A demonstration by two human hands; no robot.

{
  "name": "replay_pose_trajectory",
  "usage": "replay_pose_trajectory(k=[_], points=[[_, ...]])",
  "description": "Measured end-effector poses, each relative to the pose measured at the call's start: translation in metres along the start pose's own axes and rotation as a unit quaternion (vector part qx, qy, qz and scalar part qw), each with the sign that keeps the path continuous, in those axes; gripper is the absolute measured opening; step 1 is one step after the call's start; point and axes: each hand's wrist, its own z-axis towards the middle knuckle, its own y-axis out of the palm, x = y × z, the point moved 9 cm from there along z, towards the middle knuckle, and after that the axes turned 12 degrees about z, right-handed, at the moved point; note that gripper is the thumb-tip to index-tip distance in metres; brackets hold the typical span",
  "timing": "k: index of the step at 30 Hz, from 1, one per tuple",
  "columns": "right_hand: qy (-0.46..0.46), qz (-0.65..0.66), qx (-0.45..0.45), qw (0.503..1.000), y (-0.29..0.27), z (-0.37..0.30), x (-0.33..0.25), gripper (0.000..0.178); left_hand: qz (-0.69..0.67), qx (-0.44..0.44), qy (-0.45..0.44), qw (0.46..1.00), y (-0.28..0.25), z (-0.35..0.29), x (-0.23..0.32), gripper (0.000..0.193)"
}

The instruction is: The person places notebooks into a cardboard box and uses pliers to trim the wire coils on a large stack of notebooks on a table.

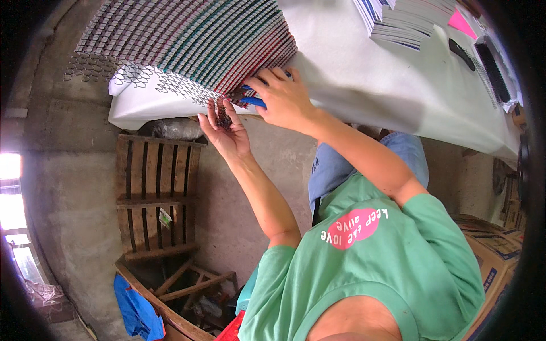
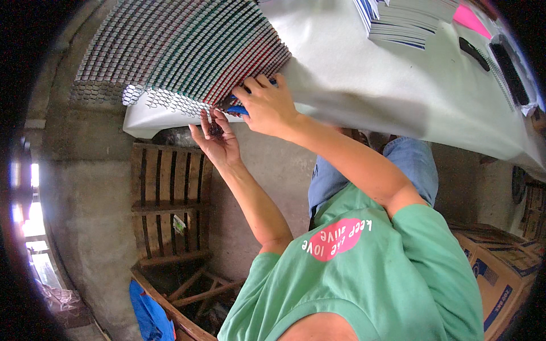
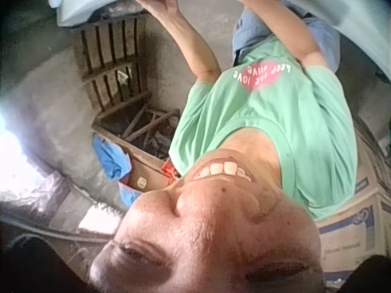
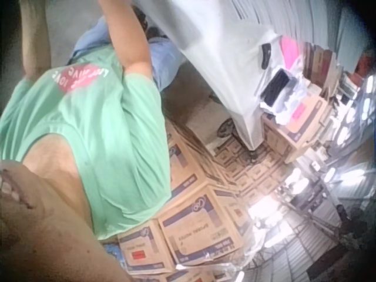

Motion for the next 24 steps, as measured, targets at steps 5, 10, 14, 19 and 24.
replay_pose_trajectory(k=[5, 10, 14, 19, 24], points=[[0.001, 0.005, -0.042, 0.999, 0.01, 0.004, -0.003, 0.04, 0.186, 0.003, 0.097, 0.978, 0.004, -0.001, 0.01, 0.018], [0.043, 0.067, -0.134, 0.988, 0.014, 0.01, 0.011, 0.034, 0.248, 0.05, 0.146, 0.956, 0.011, -0.006, 0.016, 0.016], [-0.021, 0.034, -0.016, 0.999, -0.012, 0.004, 0.004, 0.033, 0.305, 0.057, 0.152, 0.938, 0.015, -0.014, 0.027, 0.022], [-0.042, 0.002, 0.036, 0.998, -0.017, 0.007, -0.008, 0.035, 0.343, 0.028, 0.149, 0.927, 0.012, -0.011, 0.028, 0.025], [-0.049, -0.013, 0.005, 0.999, -0.004, 0.013, -0.018, 0.029, 0.334, 0.042, 0.153, 0.929, 0.009, -0.011, 0.027, 0.024]])
